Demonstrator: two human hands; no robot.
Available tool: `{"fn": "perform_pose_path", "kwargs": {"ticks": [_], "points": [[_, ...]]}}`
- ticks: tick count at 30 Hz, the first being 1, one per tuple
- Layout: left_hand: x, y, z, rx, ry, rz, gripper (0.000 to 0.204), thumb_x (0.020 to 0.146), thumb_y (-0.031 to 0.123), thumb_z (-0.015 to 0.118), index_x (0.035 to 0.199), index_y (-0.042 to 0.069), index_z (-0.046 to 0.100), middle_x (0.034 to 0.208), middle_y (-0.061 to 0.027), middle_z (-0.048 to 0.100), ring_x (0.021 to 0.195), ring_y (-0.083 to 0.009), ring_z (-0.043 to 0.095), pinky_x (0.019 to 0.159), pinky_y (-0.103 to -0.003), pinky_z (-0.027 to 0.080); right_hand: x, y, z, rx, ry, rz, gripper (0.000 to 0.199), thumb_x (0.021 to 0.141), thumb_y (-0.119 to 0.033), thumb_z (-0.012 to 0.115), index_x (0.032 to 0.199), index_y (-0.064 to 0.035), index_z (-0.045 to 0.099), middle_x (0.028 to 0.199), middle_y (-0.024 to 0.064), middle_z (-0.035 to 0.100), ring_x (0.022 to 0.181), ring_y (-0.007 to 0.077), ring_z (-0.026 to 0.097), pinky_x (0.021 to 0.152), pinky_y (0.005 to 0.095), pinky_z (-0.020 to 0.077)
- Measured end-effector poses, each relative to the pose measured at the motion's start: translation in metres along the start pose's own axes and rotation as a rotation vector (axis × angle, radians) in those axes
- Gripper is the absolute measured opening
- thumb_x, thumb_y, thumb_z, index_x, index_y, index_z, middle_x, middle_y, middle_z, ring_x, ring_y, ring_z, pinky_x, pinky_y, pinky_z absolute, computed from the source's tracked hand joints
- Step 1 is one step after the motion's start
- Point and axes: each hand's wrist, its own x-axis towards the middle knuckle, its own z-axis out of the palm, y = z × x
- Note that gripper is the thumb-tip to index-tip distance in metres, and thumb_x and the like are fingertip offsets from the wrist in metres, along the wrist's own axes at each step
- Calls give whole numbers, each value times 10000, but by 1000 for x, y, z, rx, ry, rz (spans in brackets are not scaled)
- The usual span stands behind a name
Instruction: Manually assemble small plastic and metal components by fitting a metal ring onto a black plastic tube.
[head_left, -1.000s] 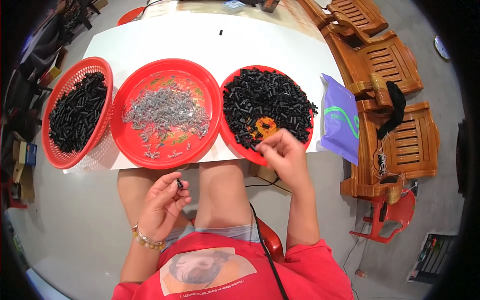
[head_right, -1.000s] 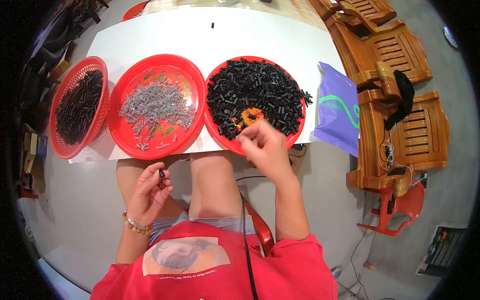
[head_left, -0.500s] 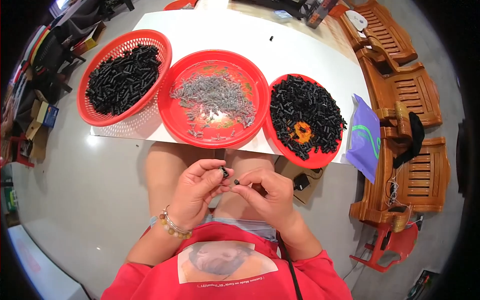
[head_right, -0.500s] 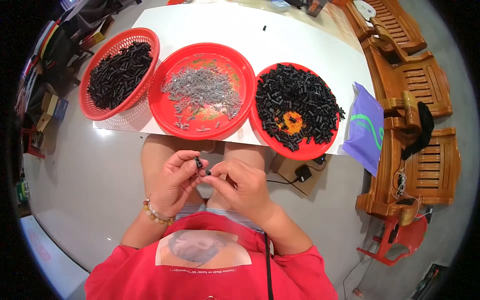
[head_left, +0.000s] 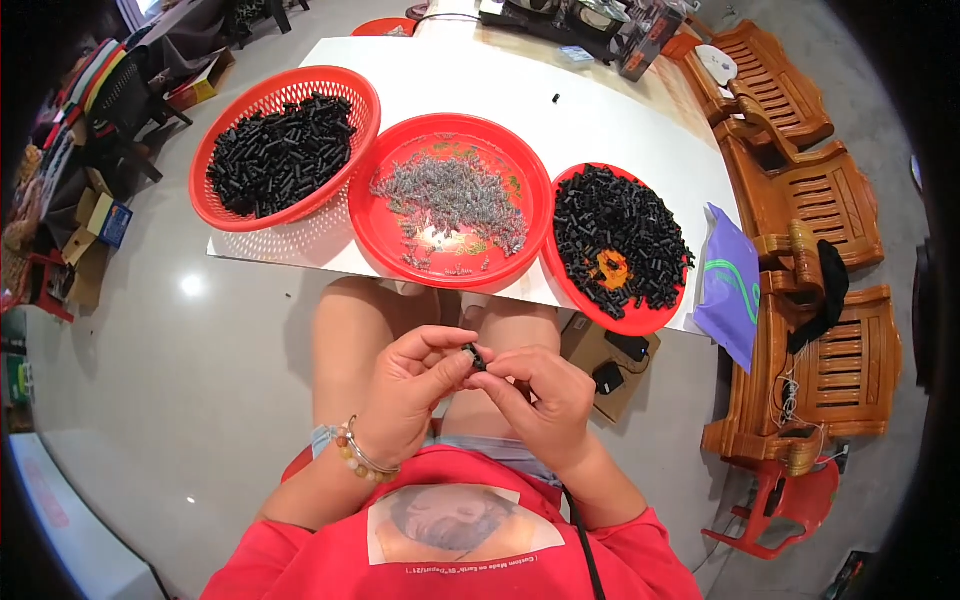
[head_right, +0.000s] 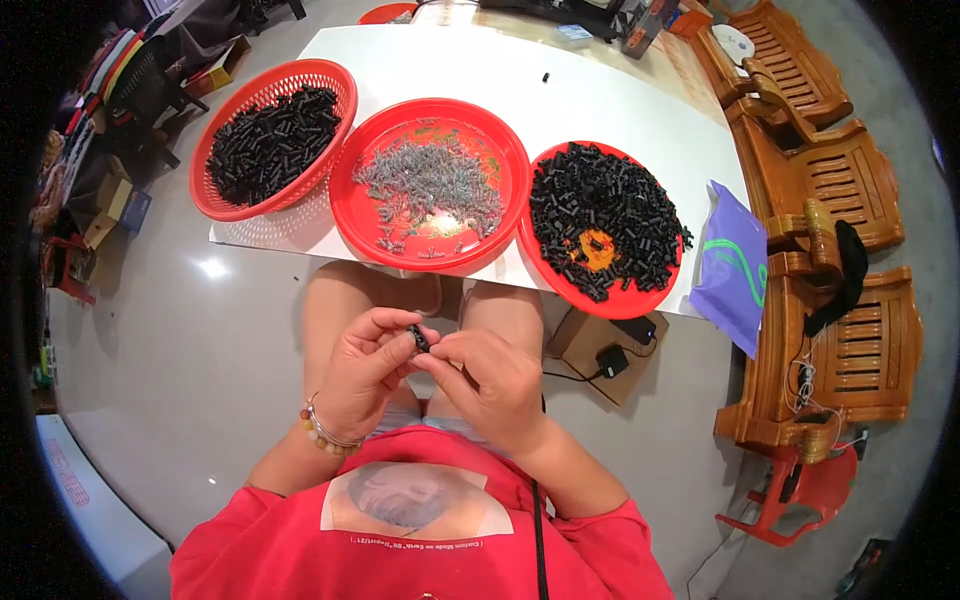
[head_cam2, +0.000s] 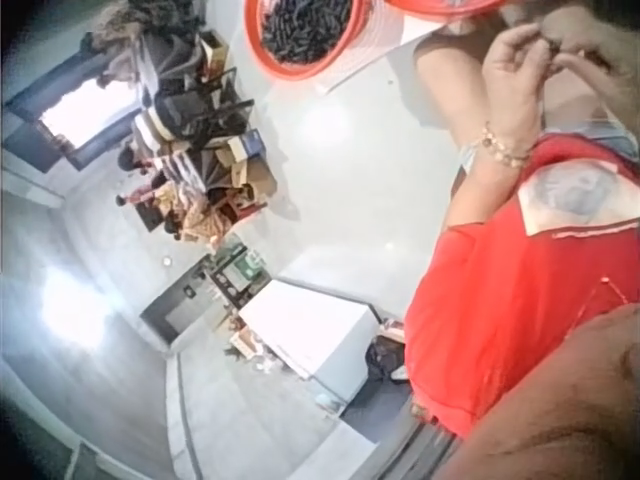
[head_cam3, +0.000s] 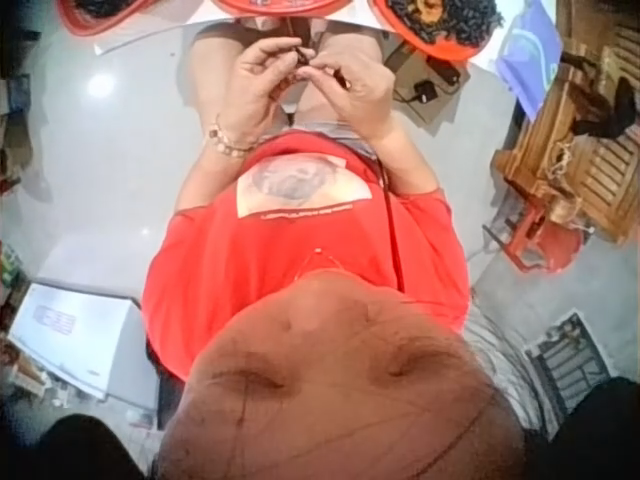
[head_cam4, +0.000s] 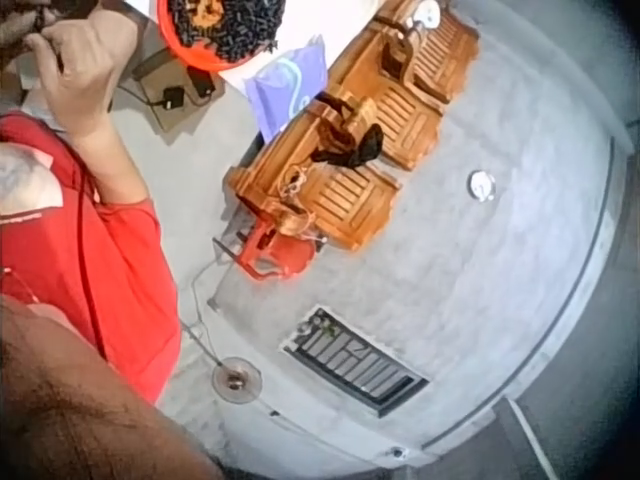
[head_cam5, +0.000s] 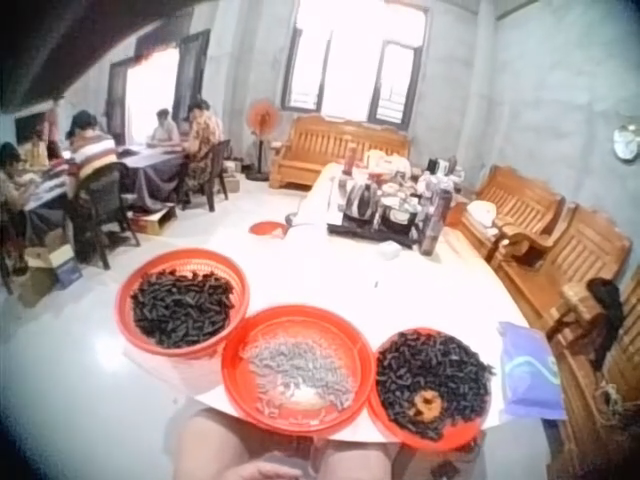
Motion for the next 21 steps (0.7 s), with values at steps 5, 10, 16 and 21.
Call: {"fn": "perform_pose_path", "kwargs": {"ticks": [5,10,16,21], "points": [[-8,-2,2,62,-19,79,197,902,34,561,1097,11,580,1008,-118,651,897,-138,630,821,-271,524,-5,-18,5,-68,65,30,141,714,-32,753,779,-22,628,706,86,626,533,170,568,462,272,433],[-15,-10,1,43,-97,150,183,912,32,543,1093,24,568,1022,-114,643,929,-165,631,841,-290,526,-19,-23,13,142,172,184,113,747,6,729,781,-10,623,685,52,620,521,53,497,453,198,378],[-20,-10,9,203,-99,245,165,903,-3,534,1059,-1,585,1005,-86,639,930,-137,613,824,-264,512,-26,-33,11,425,197,373,64,796,40,677,821,22,621,758,54,655,639,55,575,574,181,457],[-23,-7,15,178,-118,238,180,903,23,553,1079,5,584,993,-75,637,911,-125,609,813,-253,511,-26,-38,5,414,190,339,63,806,34,670,833,30,614,760,61,655,647,68,587,578,185,461]]}}
